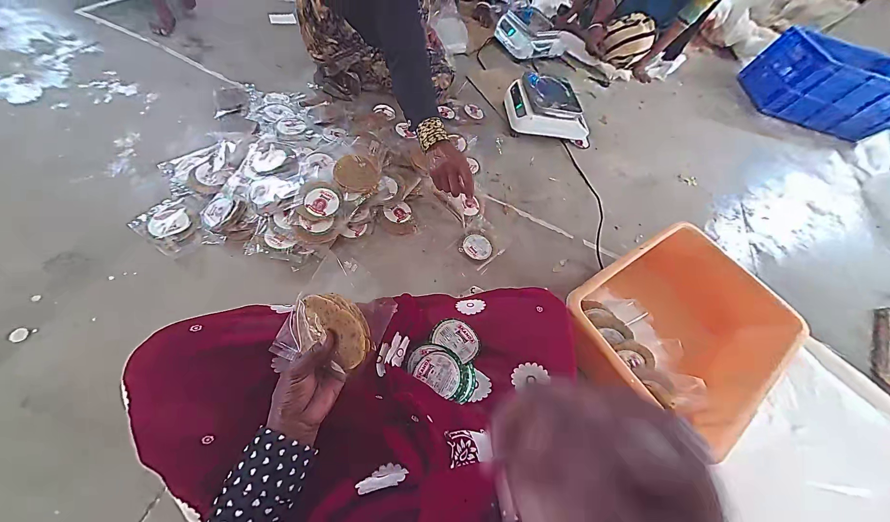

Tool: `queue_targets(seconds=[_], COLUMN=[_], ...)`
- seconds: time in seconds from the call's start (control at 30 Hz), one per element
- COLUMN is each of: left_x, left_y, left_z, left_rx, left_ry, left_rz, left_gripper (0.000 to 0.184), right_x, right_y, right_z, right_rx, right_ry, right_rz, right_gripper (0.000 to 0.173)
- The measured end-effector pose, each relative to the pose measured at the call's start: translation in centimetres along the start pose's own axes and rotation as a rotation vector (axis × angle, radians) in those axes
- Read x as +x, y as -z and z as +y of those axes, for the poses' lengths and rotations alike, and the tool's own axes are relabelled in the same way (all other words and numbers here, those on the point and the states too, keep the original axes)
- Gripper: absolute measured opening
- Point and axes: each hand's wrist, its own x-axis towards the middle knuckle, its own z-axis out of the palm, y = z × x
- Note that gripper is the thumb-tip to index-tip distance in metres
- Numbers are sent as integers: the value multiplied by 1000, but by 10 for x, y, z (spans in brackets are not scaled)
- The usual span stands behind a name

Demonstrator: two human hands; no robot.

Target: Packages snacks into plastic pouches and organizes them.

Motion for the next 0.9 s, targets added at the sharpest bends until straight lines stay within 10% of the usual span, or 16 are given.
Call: queue_targets(seconds=[0.1, 0.23, 0.73, 0.9], left_x=[-1, -4, -11, -12], left_y=[0, -1, -13, -12], left_z=[-1, -4, -11, -15], left_rx=[65, 195, 363, 423], left_ry=[-13, -15, 85, 99], left_rz=[52, 114, 89, 102], left_gripper=[32, 31, 27, 28], right_x=[6, 8, -13, 10], right_y=[27, 36, 69, 56], right_z=[97, 158, 131, 128], right_rx=[-697, -842, -386, -323], right_ry=[-342, -760, -602, -483], right_rz=[260, 90, 693, 639], right_gripper=[31, 29, 11, 4])
